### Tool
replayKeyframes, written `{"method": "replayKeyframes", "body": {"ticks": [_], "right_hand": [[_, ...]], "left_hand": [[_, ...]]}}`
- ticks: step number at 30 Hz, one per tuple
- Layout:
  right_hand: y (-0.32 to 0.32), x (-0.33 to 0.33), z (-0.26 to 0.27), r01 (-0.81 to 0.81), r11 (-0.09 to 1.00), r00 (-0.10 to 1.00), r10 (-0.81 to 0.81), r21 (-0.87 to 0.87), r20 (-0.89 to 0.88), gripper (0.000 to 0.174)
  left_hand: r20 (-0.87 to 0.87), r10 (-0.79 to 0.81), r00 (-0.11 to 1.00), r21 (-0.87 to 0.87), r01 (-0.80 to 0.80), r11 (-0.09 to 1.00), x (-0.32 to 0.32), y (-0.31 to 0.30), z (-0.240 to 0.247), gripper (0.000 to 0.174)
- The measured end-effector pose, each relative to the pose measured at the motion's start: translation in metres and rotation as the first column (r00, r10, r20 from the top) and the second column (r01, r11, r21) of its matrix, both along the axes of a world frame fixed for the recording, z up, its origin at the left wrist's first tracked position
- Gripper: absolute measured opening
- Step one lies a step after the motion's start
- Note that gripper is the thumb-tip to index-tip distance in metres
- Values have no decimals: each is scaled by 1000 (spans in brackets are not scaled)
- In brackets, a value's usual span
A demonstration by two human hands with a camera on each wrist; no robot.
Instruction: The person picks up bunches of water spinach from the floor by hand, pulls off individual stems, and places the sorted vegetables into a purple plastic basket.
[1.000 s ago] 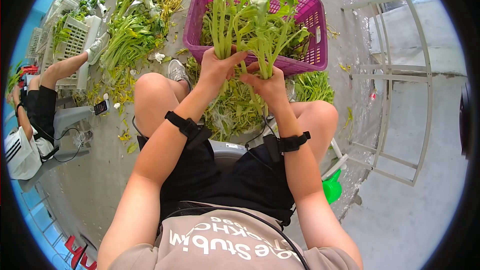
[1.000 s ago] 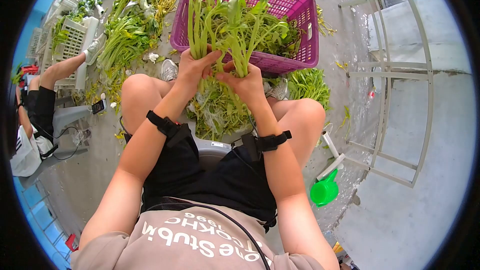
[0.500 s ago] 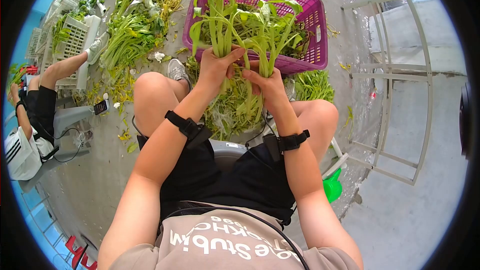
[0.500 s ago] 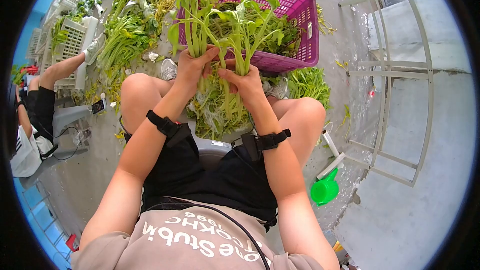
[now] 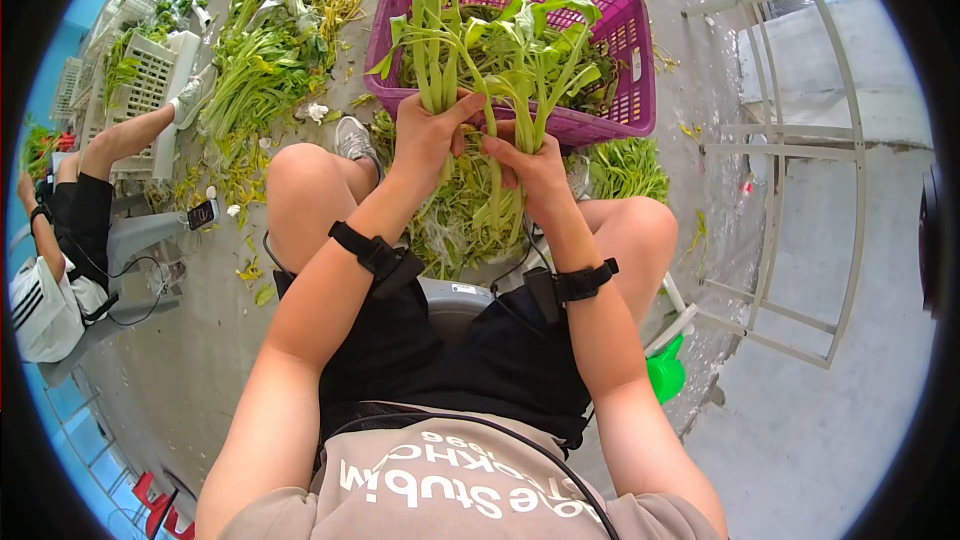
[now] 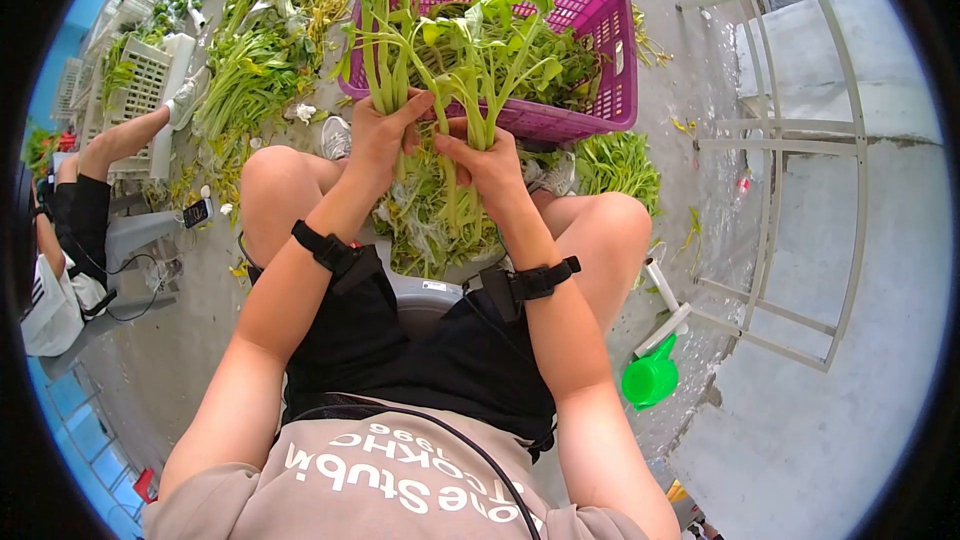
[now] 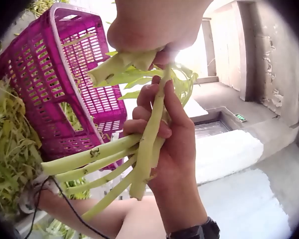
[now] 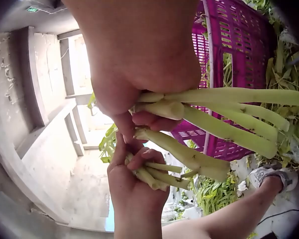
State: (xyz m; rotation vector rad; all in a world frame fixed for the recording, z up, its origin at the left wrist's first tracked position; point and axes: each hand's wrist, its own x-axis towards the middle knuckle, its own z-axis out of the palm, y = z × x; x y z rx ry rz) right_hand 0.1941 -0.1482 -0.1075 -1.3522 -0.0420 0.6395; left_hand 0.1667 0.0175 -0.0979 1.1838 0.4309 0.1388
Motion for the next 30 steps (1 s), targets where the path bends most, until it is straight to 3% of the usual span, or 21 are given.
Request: {"method": "replayKeyframes", "body": {"ticks": [5, 8, 10, 17, 19, 20, 22, 23, 25, 30], "right_hand": [[0, -1, 4, 63, 995, 996, -58, 73, -73, 28], [-3, 2, 5, 107, 989, 989, -95, 104, -117, 27], [-5, 3, 5, 116, 986, 987, -101, 119, -125, 28], [-4, 4, 2, 136, 973, 988, -119, 185, -100, 29], [-5, 5, 3, 165, 967, 982, -144, 192, -120, 29], [-5, 6, 3, 195, 960, 976, -169, 200, -141, 29], [-8, 8, 3, 225, 951, 967, -192, 213, -167, 28], [-9, 9, 2, 255, 940, 958, -213, 226, -193, 28], [-12, 13, -1, 271, 935, 955, -233, 227, -182, 29], [-14, 16, -5, 286, 926, 954, -252, 245, -164, 30]], "left_hand": [[8, -5, 1000, -40, 5, 999, 2, 2, 0, 23], [-61, -5, 998, -175, -6, 985, 6, 7, -4, 26], [-175, 16, 985, -152, -43, 987, 6, 11, -12, 26], [-244, 40, 969, 30, -34, 999, 4, 12, -21, 21], [-258, -18, 966, -133, -18, 991, 6, 14, -24, 19], [-259, -18, 966, -133, -17, 991, 5, 12, -24, 19], [-234, -177, 956, -69, 166, 984, 4, 5, -24, 17], [-234, -178, 956, -69, 167, 984, 3, 3, -23, 17], [-141, -378, 915, 23, 385, 923, 0, -2, -22, 18], [-79, -462, 883, 89, 468, 879, -6, -17, -2, 25]]}}
